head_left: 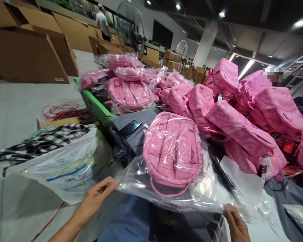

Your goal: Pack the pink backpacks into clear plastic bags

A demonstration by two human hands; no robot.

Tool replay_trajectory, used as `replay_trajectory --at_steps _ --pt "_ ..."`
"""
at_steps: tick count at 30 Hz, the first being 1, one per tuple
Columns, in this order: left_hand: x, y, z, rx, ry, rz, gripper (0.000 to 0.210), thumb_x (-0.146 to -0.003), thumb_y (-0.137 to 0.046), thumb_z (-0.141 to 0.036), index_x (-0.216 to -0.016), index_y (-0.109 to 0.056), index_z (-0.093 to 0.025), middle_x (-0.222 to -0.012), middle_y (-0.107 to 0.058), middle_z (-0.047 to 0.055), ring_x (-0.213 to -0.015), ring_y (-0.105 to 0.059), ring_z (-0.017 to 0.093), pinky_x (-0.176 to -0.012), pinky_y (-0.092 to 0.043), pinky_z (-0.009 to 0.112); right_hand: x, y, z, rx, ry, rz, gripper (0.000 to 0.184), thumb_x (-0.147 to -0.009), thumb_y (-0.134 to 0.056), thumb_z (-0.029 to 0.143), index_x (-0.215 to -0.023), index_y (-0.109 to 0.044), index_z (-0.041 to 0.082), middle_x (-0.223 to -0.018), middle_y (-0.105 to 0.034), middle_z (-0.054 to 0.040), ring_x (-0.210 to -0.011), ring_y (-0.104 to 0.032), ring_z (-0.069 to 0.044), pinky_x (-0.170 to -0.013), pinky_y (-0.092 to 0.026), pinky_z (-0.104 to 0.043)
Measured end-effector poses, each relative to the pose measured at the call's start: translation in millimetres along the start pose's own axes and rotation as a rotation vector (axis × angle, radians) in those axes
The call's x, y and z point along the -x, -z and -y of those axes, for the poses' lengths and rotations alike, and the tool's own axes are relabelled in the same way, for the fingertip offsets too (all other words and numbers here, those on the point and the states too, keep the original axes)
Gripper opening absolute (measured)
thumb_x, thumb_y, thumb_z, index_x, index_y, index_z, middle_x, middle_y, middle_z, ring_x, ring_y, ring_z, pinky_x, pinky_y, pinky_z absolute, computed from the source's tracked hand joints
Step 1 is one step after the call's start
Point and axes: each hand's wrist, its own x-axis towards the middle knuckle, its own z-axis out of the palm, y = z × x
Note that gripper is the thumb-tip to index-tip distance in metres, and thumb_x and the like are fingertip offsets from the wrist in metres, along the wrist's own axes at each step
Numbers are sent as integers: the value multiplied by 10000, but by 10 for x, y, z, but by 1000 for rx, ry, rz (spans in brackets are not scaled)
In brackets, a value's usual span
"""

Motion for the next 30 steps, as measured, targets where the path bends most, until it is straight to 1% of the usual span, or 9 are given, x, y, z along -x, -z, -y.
replay_trajectory --at_steps 3,6,8,11,14,17,20,24,30 --pt "-60 -15 25 -89 -158 -91 615 -779 -643 -793 -609 -709 -206 -978 -644 79 -895 -626 205 -774 -518 234 -102 -166 72 -51 122 -101 511 -684 -825 683 -783 -704 197 -1348 -605 -83 -1234 -560 -293 -999 -502 -311" --pt "-134 -76 74 -58 -228 -117 633 -822 -588 -791 -605 -695 -206 -1004 -679 97 -1004 -636 237 -841 -531 245 -205 -448 93 -200 161 -131 511 -764 -741 713 -765 -621 217 -946 -666 -38 -874 -614 -201 -844 -542 -323" --pt "-216 -122 102 -69 -242 -112 659 -842 -536 -804 -600 -677 -207 -874 -683 84 -913 -645 231 -784 -541 260 -263 -643 110 -232 145 -146 566 -768 -695 762 -709 -523 226 -680 -516 32 -632 -488 -142 -642 -502 -286" --pt "-369 -152 110 -188 -237 -77 690 -849 -483 -823 -610 -687 -208 -792 -690 62 -768 -638 214 -713 -538 291 -314 -849 159 -179 29 -189 659 -672 -681 855 -735 -488 228 -598 -423 68 -541 -402 -115 -492 -372 -256" --pt "-441 -179 13 -344 -338 -169 611 -888 -489 -762 -810 -760 -219 -845 -742 55 -810 -673 238 -759 -537 338 -323 -915 205 -65 20 -238 668 -692 -620 879 -801 -514 229 -582 -430 77 -532 -407 -119 -496 -355 -266" --pt "-337 -376 -243 -575 -669 -372 388 -990 -518 -510 -1158 -709 -217 -1077 -760 69 -1059 -655 264 -978 -463 405 -315 -912 217 -46 127 -249 570 -816 -574 799 -820 -505 233 -614 -439 79 -548 -413 -117 -528 -360 -274" --pt "-138 -791 -546 -681 -1029 -255 292 -1015 -537 -380 -1241 -648 -232 -1119 -748 43 -1175 -594 242 -1188 -252 447 -300 -922 206 -68 150 -265 544 -846 -561 775 -833 -502 234 -625 -440 81 -552 -417 -115 -536 -360 -276" --pt "-7 -1255 -722 -698 -1172 -121 404 -977 -584 -553 -1152 -663 -198 -1194 -712 80 -1241 -529 286 -1228 -158 466 -265 -947 194 -95 124 -329 572 -815 -565 803 -829 -509 234 -626 -451 75 -552 -424 -120 -529 -368 -279" --pt "-83 -1188 -639 -817 -1124 0 386 -825 -833 -359 -1089 -606 -191 -1136 -666 60 -1091 -553 271 -1053 -301 424 -207 -923 179 -161 123 -332 600 -779 -594 828 -838 -507 237 -637 -477 74 -584 -458 -126 -568 -410 -281"
